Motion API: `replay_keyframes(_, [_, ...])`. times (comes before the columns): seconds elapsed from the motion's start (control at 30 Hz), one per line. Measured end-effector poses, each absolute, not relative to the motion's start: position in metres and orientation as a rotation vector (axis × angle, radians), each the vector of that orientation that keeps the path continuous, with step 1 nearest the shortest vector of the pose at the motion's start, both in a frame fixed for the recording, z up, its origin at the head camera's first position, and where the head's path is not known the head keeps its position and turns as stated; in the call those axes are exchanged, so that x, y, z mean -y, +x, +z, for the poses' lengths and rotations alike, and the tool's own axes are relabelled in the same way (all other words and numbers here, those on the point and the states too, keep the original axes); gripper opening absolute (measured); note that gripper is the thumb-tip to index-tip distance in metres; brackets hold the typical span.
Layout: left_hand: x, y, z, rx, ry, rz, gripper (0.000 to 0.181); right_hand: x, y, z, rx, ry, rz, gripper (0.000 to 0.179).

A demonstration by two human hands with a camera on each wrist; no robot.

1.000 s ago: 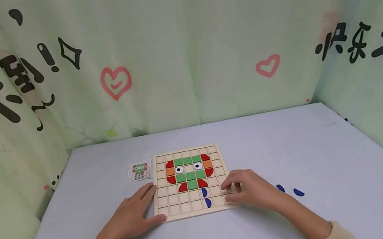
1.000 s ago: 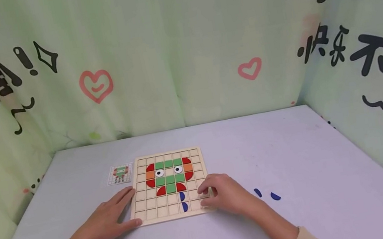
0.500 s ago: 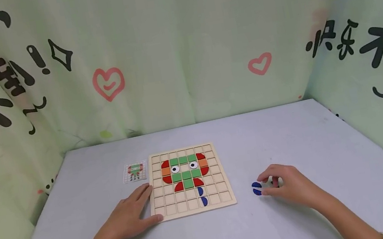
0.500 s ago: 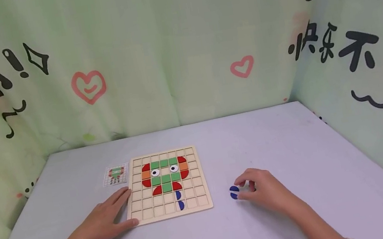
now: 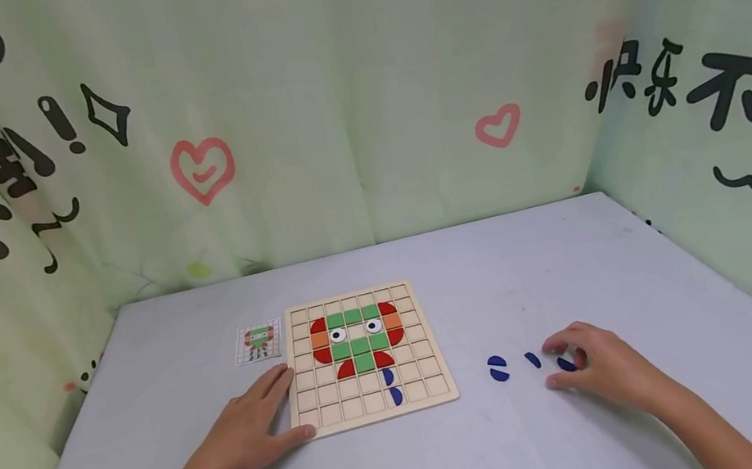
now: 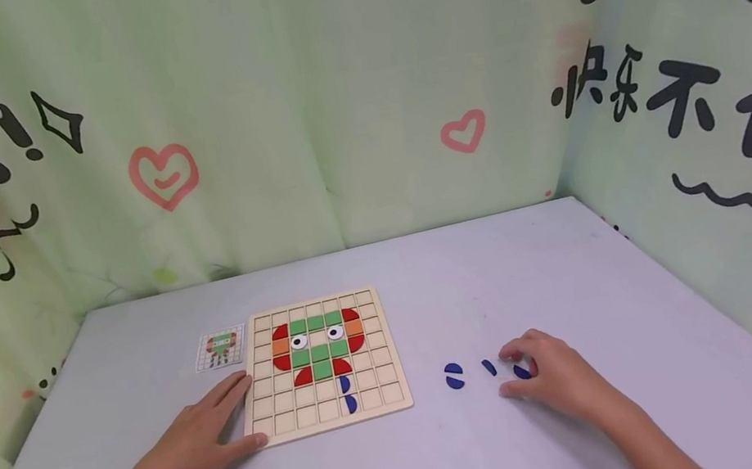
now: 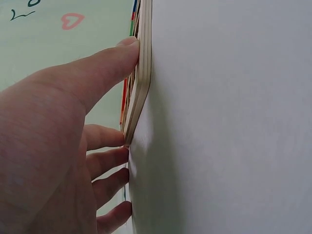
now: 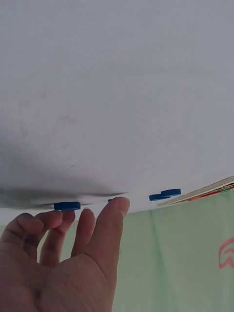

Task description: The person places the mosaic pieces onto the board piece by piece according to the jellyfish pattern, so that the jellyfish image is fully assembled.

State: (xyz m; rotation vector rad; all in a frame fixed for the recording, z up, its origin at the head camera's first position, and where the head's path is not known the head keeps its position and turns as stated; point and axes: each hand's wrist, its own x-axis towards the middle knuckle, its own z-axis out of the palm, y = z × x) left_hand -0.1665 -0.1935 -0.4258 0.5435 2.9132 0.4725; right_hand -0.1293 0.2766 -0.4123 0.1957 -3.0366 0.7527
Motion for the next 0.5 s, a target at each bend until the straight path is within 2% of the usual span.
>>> replay_keyframes(0.5, [0.195,-0.167,-0.427,-2.918,0.556,0.487,0.090,-0.248,-0.143,-0.416,3.019,0.361,0.857,0.041])
